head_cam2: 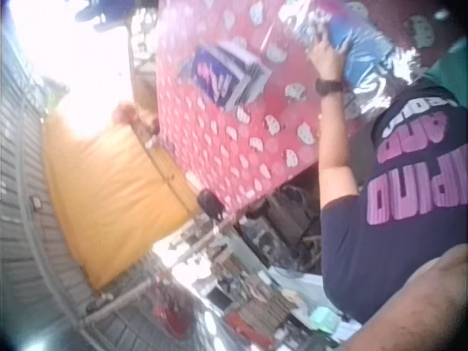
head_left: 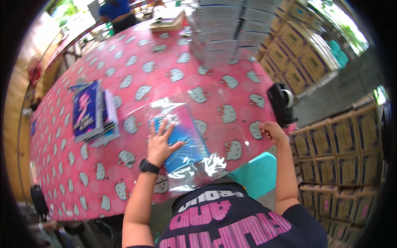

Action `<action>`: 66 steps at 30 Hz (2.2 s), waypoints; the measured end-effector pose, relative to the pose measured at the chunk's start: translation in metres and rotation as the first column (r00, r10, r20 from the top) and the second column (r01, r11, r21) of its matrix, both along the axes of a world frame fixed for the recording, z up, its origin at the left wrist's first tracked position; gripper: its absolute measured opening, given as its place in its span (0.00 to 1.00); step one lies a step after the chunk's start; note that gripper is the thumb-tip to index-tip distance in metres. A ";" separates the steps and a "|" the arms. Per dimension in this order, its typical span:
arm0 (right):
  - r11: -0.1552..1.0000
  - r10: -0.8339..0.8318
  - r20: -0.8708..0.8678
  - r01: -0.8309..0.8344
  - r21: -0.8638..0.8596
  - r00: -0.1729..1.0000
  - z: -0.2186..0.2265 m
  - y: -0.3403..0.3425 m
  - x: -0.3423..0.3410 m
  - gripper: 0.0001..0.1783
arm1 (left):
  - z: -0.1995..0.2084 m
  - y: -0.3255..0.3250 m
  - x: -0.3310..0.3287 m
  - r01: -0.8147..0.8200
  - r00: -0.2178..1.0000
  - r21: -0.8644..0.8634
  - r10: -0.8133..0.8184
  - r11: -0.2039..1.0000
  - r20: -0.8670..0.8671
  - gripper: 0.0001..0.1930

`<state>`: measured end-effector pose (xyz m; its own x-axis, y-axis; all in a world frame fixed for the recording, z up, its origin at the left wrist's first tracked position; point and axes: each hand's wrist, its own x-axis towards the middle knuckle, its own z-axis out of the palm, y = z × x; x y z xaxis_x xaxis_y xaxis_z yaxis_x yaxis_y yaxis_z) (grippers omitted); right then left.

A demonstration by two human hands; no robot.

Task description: The person picks up a stack of notebooks, places them inside a large plastic sleeve, folds the sleeve over the stack, and secures the package with tape.

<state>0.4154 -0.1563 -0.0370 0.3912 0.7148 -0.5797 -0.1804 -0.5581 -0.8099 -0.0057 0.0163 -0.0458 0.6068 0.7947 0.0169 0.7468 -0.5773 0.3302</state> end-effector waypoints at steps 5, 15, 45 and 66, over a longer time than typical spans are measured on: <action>0.775 0.587 0.231 -0.621 0.117 0.776 0.041 0.120 -0.180 0.18 | 0.011 0.002 0.007 -0.038 0.999 -0.118 0.037 0.992 -0.003 0.42; 0.571 0.778 0.613 -0.559 -0.601 0.136 0.044 0.146 -0.211 0.34 | -0.005 -0.008 -0.009 -0.181 0.928 0.056 0.152 0.982 0.340 0.52; 0.500 0.508 0.190 -0.467 0.729 0.840 0.041 0.141 -0.215 0.52 | 0.034 -0.020 -0.033 0.060 0.411 -0.475 0.412 0.878 0.813 0.55; 0.180 0.317 0.909 -0.958 0.222 0.270 0.116 0.139 -0.205 0.35 | 0.158 -0.040 -0.046 -0.147 0.581 0.334 -0.192 0.931 0.791 0.12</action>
